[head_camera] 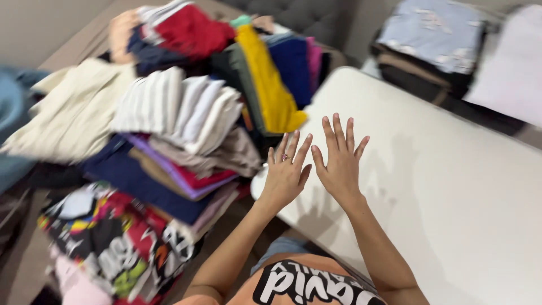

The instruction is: Folding several items of clothing including t-shirts and tank tops on a white folding table.

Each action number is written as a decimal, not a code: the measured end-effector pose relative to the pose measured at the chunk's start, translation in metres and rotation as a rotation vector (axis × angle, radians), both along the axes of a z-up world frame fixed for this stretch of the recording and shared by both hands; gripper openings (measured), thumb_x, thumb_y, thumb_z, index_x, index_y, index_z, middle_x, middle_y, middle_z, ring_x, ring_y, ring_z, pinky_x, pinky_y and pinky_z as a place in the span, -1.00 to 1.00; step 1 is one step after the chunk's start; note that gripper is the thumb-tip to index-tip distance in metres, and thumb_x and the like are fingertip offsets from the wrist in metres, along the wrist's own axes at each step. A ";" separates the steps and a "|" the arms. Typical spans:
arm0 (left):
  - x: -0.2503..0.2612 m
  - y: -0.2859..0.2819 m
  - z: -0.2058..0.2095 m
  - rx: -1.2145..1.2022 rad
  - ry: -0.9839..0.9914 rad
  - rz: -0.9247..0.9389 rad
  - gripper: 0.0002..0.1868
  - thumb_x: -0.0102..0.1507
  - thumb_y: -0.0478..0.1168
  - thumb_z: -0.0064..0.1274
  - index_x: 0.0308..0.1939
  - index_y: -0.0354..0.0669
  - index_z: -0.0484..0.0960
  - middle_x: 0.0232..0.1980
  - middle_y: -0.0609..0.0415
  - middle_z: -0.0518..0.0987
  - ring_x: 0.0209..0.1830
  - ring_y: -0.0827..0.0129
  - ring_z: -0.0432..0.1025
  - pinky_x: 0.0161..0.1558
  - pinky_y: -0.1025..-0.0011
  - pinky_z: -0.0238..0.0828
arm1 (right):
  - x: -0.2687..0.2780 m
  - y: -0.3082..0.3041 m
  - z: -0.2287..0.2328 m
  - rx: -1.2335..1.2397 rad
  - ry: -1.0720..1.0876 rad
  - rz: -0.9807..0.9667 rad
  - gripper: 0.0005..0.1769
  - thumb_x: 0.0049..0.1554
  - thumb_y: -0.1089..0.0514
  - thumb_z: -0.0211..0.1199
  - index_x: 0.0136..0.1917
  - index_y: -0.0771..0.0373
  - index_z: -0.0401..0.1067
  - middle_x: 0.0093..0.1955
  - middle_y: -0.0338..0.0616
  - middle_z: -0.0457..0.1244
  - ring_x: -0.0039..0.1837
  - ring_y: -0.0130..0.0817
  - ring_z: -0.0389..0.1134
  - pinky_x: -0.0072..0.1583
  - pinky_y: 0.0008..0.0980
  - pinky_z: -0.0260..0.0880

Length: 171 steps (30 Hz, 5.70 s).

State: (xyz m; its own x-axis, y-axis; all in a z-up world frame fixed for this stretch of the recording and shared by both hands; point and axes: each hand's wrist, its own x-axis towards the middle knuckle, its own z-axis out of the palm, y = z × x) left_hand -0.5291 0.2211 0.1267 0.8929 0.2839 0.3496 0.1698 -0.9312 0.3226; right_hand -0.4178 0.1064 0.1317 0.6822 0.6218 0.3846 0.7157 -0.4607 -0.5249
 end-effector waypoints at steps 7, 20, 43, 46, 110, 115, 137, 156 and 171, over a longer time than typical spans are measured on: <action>-0.101 0.052 0.026 0.034 -0.166 0.253 -0.25 0.30 -0.16 0.11 0.56 0.19 0.21 0.60 -0.25 0.12 0.59 -0.26 0.03 0.35 -0.36 0.03 | -0.073 0.090 0.019 0.055 -0.051 0.298 -0.24 0.28 -0.07 0.08 0.66 0.13 -0.01 0.72 -0.04 -0.16 0.73 0.09 -0.36 0.50 0.49 -0.64; -0.162 0.108 0.021 -0.094 -0.415 0.440 -0.36 0.28 -0.32 0.08 0.47 -0.03 0.39 0.51 -0.25 0.28 0.56 -0.17 0.12 0.46 0.04 0.09 | -0.096 0.217 0.038 0.195 -0.188 0.559 -0.35 0.25 0.03 0.14 0.56 0.22 0.16 0.48 0.10 0.16 0.54 0.04 0.12 0.52 0.14 -0.07; -0.142 0.156 -0.004 -1.014 -0.704 0.512 -0.43 0.36 -0.28 -0.01 0.48 -0.09 0.33 0.13 -0.02 0.69 -0.40 0.65 0.39 -0.35 0.62 0.41 | -0.071 0.345 0.051 0.200 0.066 0.413 -0.43 -0.08 -0.06 0.51 0.12 0.17 0.41 0.07 -0.11 0.34 0.15 -0.17 0.38 0.19 -0.05 0.23; -0.135 0.150 0.002 -1.148 -0.781 0.456 -0.39 0.39 -0.23 -0.12 0.53 -0.07 0.18 0.21 0.00 0.64 -0.39 0.63 0.38 -0.38 0.59 0.35 | -0.063 0.290 0.077 0.415 0.205 0.549 -0.51 -0.09 0.11 0.53 0.06 0.20 0.39 -0.01 -0.16 0.29 0.07 -0.31 0.36 0.13 -0.29 0.30; 0.014 -0.028 0.131 -0.301 -0.813 -0.440 -0.77 0.05 -0.01 0.15 -0.34 -0.03 0.60 0.08 -0.10 0.60 0.27 0.04 0.34 0.29 0.16 0.22 | -0.031 -0.319 0.056 0.130 0.571 0.241 -0.35 -0.12 0.30 0.51 0.26 0.39 0.48 0.10 0.01 0.46 -0.01 -0.29 0.55 0.05 -0.28 0.50; 0.094 -0.026 0.021 -0.506 -0.129 -0.322 -0.45 0.02 -0.53 -0.08 0.09 -0.16 0.55 -0.06 -0.16 0.62 -0.12 0.01 0.53 -0.09 0.27 0.44 | 0.015 -0.350 0.005 0.116 0.429 -0.730 -0.47 -0.05 0.57 0.23 0.18 0.32 0.59 0.01 -0.01 0.44 -0.01 -0.25 0.46 0.00 -0.27 0.49; 0.169 -0.001 -0.134 -0.848 -0.258 -0.162 -0.48 0.28 -0.45 0.03 0.33 -0.10 0.43 0.25 -0.04 0.49 0.08 0.35 0.45 -0.01 0.43 0.48 | -0.067 -0.168 -0.018 0.058 1.054 0.506 -0.34 0.25 0.14 0.17 0.58 0.11 0.12 0.52 -0.03 0.19 0.49 -0.25 0.24 0.44 -0.24 0.30; 0.019 -0.028 -0.124 -0.177 0.401 0.206 -0.61 0.33 0.08 0.07 -0.19 -0.21 0.52 -0.25 -0.07 0.62 -0.20 0.01 0.53 -0.17 0.13 0.47 | 0.034 -0.356 -0.174 -0.066 0.489 -1.035 -0.50 0.29 -0.04 0.32 0.35 0.30 0.41 0.06 0.16 0.36 0.17 0.10 0.37 0.25 0.11 0.29; 0.006 -0.031 -0.026 -2.408 -0.126 -0.190 -0.47 0.49 0.06 -0.29 0.33 -0.26 0.43 0.30 -0.09 0.53 0.31 0.07 0.42 0.36 0.03 0.29 | -0.096 -0.396 -0.024 1.506 0.502 -0.295 -0.47 0.16 0.25 0.18 0.35 0.58 0.33 0.21 0.19 0.36 0.21 -0.06 0.44 0.30 -0.20 0.50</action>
State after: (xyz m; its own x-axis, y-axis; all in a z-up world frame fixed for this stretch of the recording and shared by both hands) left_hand -0.5229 0.1899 0.1012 0.9554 0.0557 -0.2902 0.0672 0.9154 0.3969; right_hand -0.5135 -0.2897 0.1079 0.9425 -0.2633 0.2061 0.3253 0.5797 -0.7470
